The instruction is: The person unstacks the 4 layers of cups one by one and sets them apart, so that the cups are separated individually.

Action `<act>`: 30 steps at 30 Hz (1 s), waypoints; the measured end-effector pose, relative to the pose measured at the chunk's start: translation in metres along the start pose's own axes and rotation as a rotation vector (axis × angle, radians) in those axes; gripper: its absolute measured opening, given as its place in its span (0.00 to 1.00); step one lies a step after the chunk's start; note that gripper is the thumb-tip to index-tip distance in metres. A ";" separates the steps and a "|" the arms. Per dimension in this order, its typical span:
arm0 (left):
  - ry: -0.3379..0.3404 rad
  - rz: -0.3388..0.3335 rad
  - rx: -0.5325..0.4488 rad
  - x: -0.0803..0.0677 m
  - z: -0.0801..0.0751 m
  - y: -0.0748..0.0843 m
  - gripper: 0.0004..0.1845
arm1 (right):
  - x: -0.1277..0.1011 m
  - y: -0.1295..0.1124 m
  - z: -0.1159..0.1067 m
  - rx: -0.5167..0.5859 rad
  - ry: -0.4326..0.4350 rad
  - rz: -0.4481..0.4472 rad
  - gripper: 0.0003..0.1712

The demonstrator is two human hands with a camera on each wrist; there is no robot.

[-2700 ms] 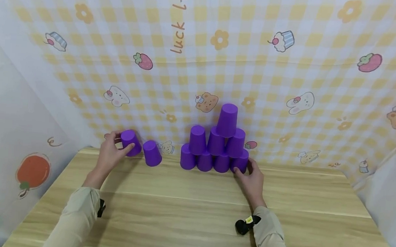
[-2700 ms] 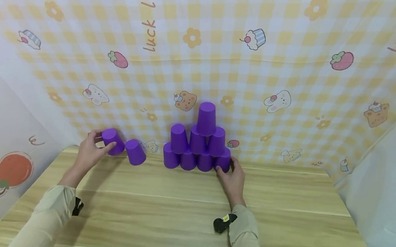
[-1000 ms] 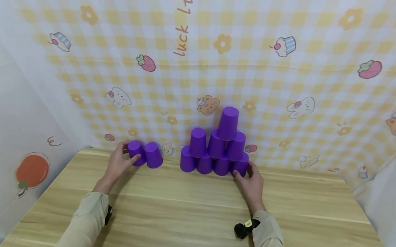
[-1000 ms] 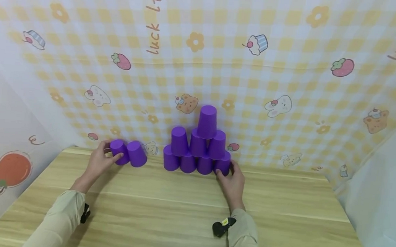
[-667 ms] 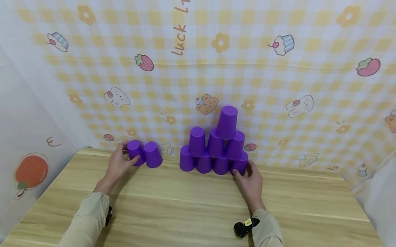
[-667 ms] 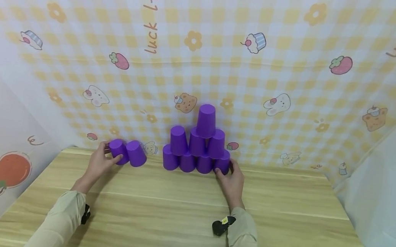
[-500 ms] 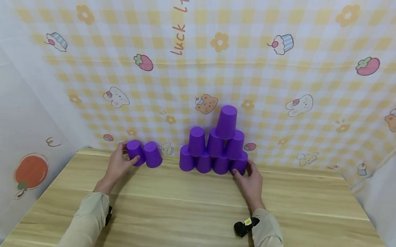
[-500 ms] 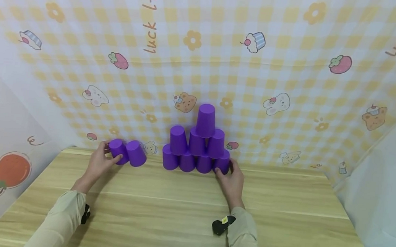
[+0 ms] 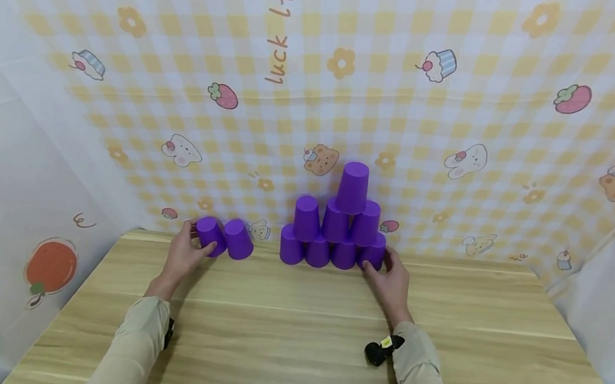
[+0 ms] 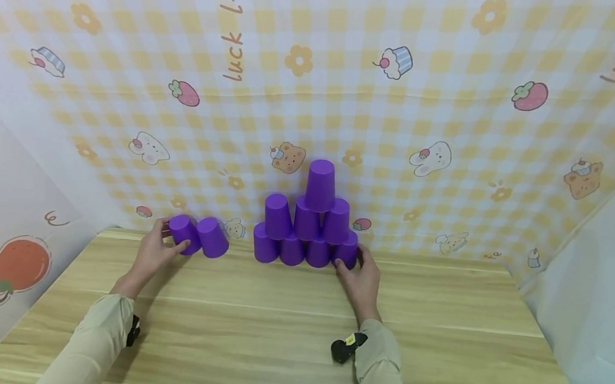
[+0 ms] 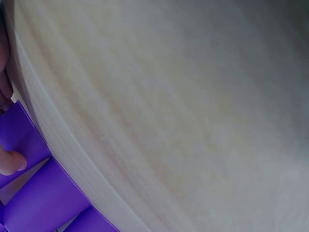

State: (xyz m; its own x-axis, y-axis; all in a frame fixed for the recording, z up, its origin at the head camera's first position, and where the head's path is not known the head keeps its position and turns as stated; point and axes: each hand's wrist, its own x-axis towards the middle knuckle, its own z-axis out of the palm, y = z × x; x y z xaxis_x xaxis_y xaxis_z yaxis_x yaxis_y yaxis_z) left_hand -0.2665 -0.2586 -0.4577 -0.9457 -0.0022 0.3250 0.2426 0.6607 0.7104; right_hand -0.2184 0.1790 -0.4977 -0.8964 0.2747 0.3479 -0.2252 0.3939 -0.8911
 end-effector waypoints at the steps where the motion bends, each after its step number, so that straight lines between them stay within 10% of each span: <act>1: -0.001 0.000 0.003 0.000 -0.001 0.001 0.35 | 0.000 0.000 0.000 -0.002 -0.001 -0.001 0.32; 8: 0.024 -0.005 0.008 -0.001 -0.008 0.016 0.35 | 0.001 -0.001 0.001 -0.002 -0.004 0.007 0.33; 17: 0.249 0.114 -0.092 0.010 -0.015 0.050 0.25 | 0.001 0.001 0.000 -0.021 -0.003 0.017 0.33; 30: 0.196 0.300 -0.183 0.029 -0.012 0.112 0.23 | 0.000 0.001 0.000 -0.041 0.000 0.023 0.33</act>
State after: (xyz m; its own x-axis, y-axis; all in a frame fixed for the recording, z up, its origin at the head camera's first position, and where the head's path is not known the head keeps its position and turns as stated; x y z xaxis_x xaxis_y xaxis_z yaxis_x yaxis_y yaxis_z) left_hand -0.2639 -0.1934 -0.3613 -0.7717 0.0155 0.6358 0.5534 0.5089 0.6594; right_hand -0.2187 0.1794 -0.4988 -0.9009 0.2843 0.3279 -0.1888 0.4234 -0.8860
